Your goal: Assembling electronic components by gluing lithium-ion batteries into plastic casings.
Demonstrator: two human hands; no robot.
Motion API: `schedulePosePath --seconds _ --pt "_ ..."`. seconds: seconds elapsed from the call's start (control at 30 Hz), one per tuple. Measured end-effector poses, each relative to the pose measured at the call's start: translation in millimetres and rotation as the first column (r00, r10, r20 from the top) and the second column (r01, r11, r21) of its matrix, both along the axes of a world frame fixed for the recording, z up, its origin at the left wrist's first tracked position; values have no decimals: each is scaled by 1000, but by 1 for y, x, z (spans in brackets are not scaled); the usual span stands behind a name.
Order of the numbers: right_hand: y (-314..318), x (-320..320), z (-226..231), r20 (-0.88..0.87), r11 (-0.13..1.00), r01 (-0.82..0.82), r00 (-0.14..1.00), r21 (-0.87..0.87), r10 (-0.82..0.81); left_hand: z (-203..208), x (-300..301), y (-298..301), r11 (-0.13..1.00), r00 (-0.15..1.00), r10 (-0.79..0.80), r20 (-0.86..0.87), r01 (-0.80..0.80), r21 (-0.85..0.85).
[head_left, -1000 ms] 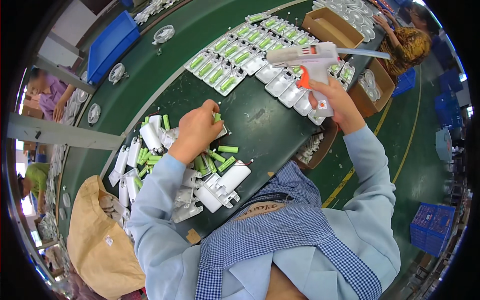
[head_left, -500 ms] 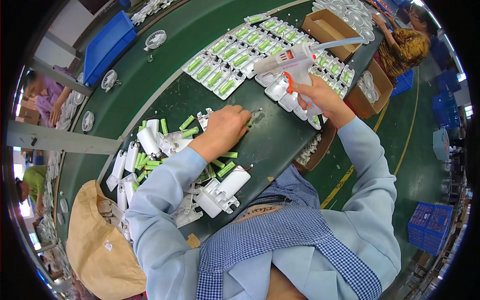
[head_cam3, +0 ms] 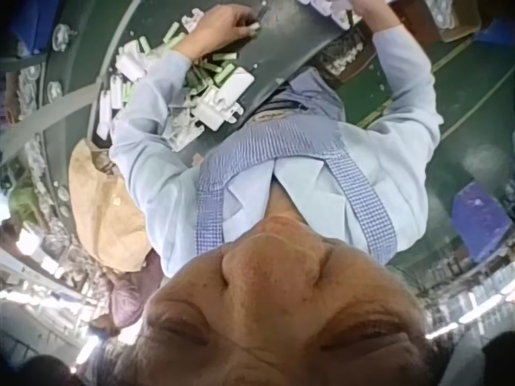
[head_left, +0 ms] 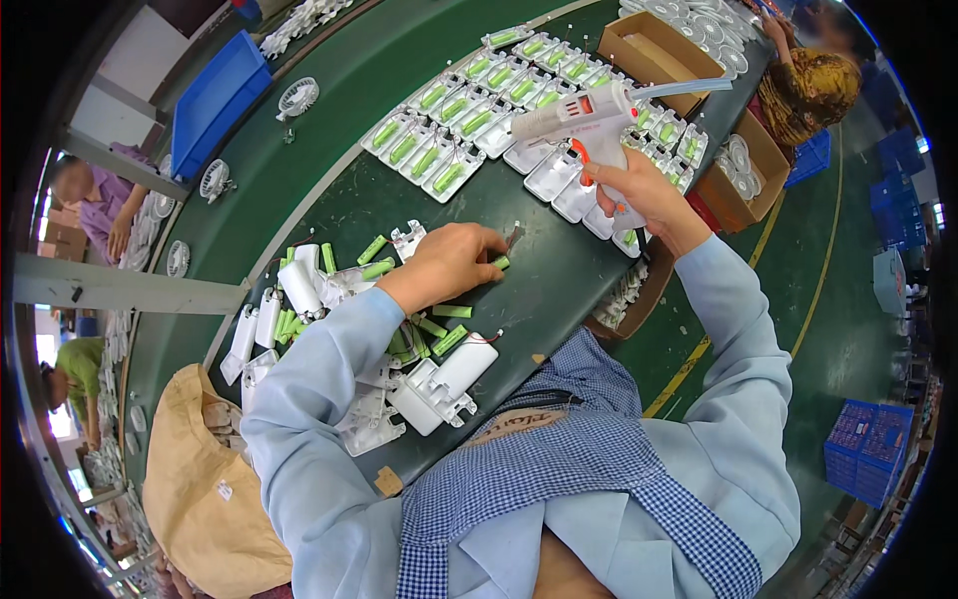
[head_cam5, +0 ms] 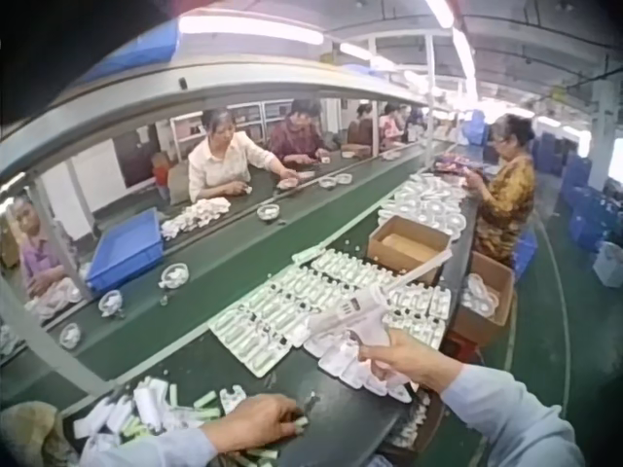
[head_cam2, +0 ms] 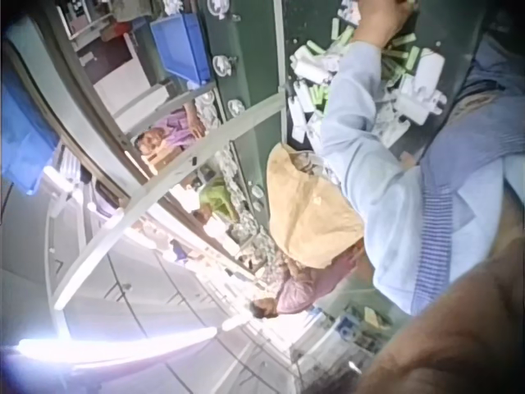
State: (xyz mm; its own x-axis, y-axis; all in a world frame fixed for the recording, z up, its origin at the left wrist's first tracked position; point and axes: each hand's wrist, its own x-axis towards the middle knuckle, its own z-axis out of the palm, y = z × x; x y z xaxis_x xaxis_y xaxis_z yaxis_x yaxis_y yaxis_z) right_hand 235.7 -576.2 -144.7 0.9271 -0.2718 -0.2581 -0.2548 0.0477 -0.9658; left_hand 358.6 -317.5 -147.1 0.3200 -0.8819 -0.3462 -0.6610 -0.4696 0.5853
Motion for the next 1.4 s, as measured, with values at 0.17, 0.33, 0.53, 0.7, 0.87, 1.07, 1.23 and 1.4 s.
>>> schedulePosePath --seconds 0.17,0.33,0.53,0.7,0.87,1.07,1.23,1.4 --pt "-1 -2 1 -4 1000 -16 1000 20 16 -10 -8 6 971 965 -189 181 210 -110" --pt "2 -1 -1 47 999 29 998 43 -31 -11 -14 6 963 962 -165 216 205 -177" --pt "-2 -4 0 61 998 -14 998 69 10 -5 -19 8 946 932 -240 271 288 -152" --pt "-1 -5 -1 62 996 -8 998 84 3 9 -17 2 950 985 -74 157 118 -289" --pt "-4 -7 -5 44 995 -3 999 100 -1 39 42 -37 734 804 369 465 54 -677" --pt "2 -9 -7 82 988 12 996 157 -26 -2 107 -99 775 688 401 605 97 -625" --pt "-3 -12 -11 79 984 27 996 176 -41 -23 114 -122 873 671 287 684 111 -475" --pt "-4 -16 -12 83 976 19 996 219 -38 -28 108 -128 929 682 256 685 22 -370"
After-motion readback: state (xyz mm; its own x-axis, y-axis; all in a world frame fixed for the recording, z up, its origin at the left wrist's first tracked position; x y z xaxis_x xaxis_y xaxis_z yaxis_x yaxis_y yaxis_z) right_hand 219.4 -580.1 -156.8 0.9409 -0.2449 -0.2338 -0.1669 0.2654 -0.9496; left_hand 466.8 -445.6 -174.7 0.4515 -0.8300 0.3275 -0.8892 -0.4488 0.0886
